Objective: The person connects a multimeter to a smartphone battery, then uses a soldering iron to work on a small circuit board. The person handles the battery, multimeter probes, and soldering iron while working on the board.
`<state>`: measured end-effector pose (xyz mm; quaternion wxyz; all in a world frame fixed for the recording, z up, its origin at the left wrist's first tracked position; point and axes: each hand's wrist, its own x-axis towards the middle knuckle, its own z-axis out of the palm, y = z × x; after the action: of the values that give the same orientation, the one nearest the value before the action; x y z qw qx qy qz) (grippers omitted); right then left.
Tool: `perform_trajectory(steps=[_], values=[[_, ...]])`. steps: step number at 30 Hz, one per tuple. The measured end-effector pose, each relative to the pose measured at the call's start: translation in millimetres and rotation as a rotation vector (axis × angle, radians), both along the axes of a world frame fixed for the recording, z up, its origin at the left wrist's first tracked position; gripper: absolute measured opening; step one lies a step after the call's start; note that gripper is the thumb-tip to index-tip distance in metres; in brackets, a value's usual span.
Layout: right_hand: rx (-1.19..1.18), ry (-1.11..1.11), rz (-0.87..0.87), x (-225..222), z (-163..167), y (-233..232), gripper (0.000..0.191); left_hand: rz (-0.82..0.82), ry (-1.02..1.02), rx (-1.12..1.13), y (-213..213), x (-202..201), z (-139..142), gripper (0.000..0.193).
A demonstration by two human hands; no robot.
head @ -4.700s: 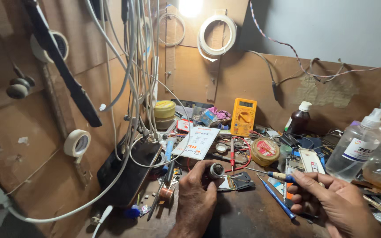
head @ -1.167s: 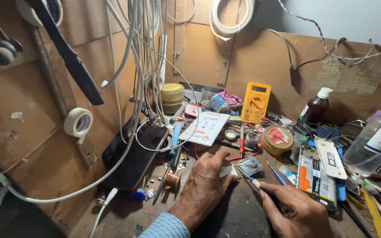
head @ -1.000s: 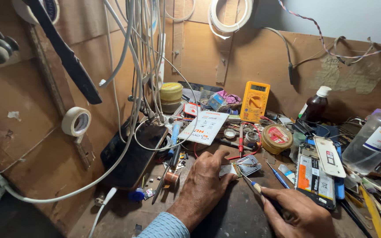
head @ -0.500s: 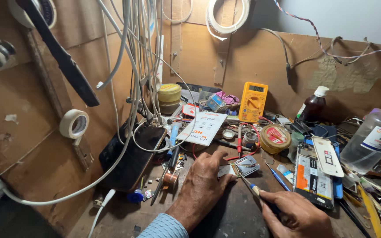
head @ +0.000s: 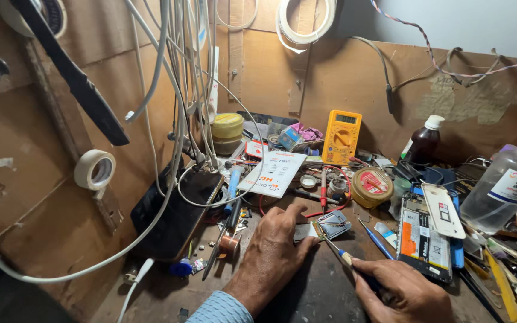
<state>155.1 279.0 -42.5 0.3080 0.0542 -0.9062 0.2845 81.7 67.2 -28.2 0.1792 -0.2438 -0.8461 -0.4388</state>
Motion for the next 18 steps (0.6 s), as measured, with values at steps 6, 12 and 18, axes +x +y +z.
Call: perform_trajectory(steps=[6, 12, 18], values=[[0.012, 0.062, 0.015, -3, 1, -3, 0.025, 0.013, -0.021, -0.004, 2, 1, -1, 0.051], [0.108, 0.041, 0.082, -5, -7, 6, 0.031, 0.015, 0.030, 0.008, 2, 0, -3, 0.048], [0.148, 0.092, 0.104, -7, -12, 13, 0.034, 0.010, 0.008, -0.004, 2, -2, -4, 0.046]])
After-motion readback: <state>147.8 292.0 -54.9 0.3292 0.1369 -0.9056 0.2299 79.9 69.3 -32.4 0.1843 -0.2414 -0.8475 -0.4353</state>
